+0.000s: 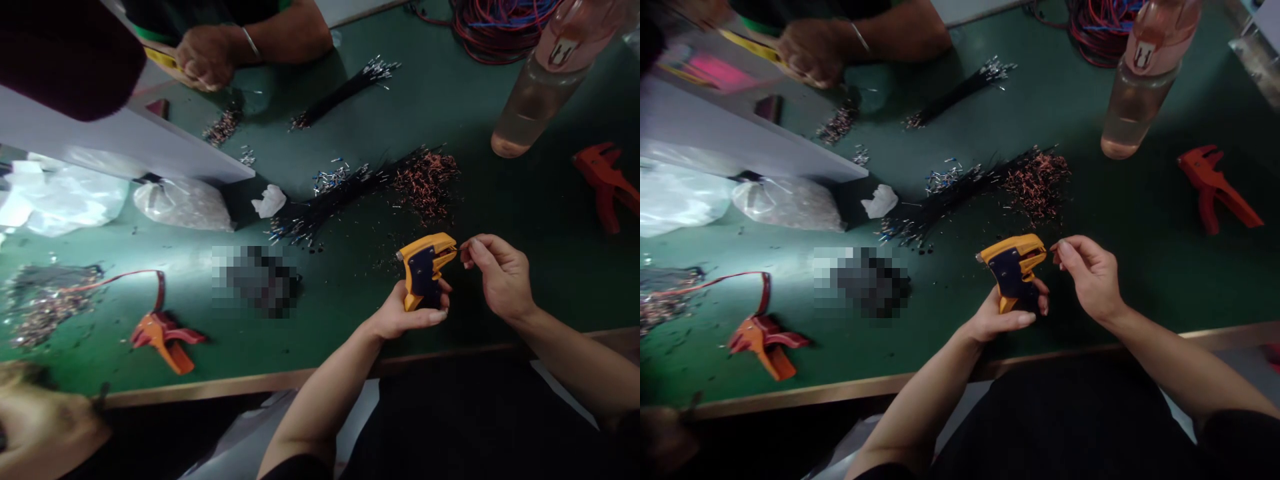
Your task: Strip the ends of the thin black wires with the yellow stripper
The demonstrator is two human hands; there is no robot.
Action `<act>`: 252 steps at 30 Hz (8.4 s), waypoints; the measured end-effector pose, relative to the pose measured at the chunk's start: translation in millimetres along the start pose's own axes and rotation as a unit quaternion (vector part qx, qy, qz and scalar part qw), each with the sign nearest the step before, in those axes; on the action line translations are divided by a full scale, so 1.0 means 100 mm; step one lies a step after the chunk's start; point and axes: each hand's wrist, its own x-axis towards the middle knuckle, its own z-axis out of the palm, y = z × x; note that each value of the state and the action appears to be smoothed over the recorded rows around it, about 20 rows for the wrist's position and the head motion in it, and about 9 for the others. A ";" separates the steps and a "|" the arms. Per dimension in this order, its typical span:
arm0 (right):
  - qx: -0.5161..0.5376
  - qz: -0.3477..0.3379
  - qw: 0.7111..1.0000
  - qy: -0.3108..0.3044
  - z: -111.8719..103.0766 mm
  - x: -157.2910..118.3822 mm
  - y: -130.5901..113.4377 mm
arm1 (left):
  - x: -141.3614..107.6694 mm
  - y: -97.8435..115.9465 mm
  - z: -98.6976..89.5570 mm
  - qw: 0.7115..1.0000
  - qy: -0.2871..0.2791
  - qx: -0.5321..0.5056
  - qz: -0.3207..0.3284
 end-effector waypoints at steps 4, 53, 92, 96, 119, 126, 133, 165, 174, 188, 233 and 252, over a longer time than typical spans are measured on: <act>0.017 0.014 1.000 -0.011 0.01 0.02 0.01 | -0.02 0.02 0.01 1.000 -0.003 0.012 -0.008; -0.204 -0.198 0.959 -0.022 0.01 -0.02 -0.06 | 0.02 0.01 -0.01 0.980 0.108 -0.045 0.162; -0.248 -0.396 0.881 -0.070 0.08 -0.11 -0.12 | 0.01 0.04 0.10 0.977 0.166 0.116 0.071; -0.196 -0.363 0.908 -0.076 0.06 -0.11 -0.12 | 0.02 0.03 0.08 0.980 0.166 0.081 0.070; 0.047 0.031 0.997 -0.049 0.02 0.07 -0.03 | 0.01 0.01 -0.01 0.999 -0.030 -0.029 -0.005; 0.096 0.085 0.988 -0.089 0.02 0.10 -0.06 | -0.01 0.04 0.01 1.000 -0.018 0.013 -0.020; 0.114 0.106 0.982 -0.104 0.01 0.12 -0.07 | -0.02 0.02 0.00 0.998 0.023 0.051 -0.027; -0.206 -0.284 0.936 -0.032 0.05 -0.07 -0.09 | 0.00 -0.02 0.07 0.993 0.058 0.040 0.094; -0.253 -0.351 0.900 -0.058 0.07 -0.09 -0.08 | -0.01 -0.02 0.11 0.989 0.086 0.077 0.096; -0.275 -0.383 0.880 -0.053 0.09 -0.09 -0.10 | 0.01 -0.04 0.07 0.988 0.095 0.066 0.101; -0.019 0.020 0.997 -0.075 0.00 0.09 -0.18 | -0.01 0.03 -0.01 0.999 -0.042 0.005 -0.014; 0.049 0.058 0.995 -0.067 0.01 0.06 -0.08 | -0.04 0.06 0.10 0.993 0.075 0.096 -0.012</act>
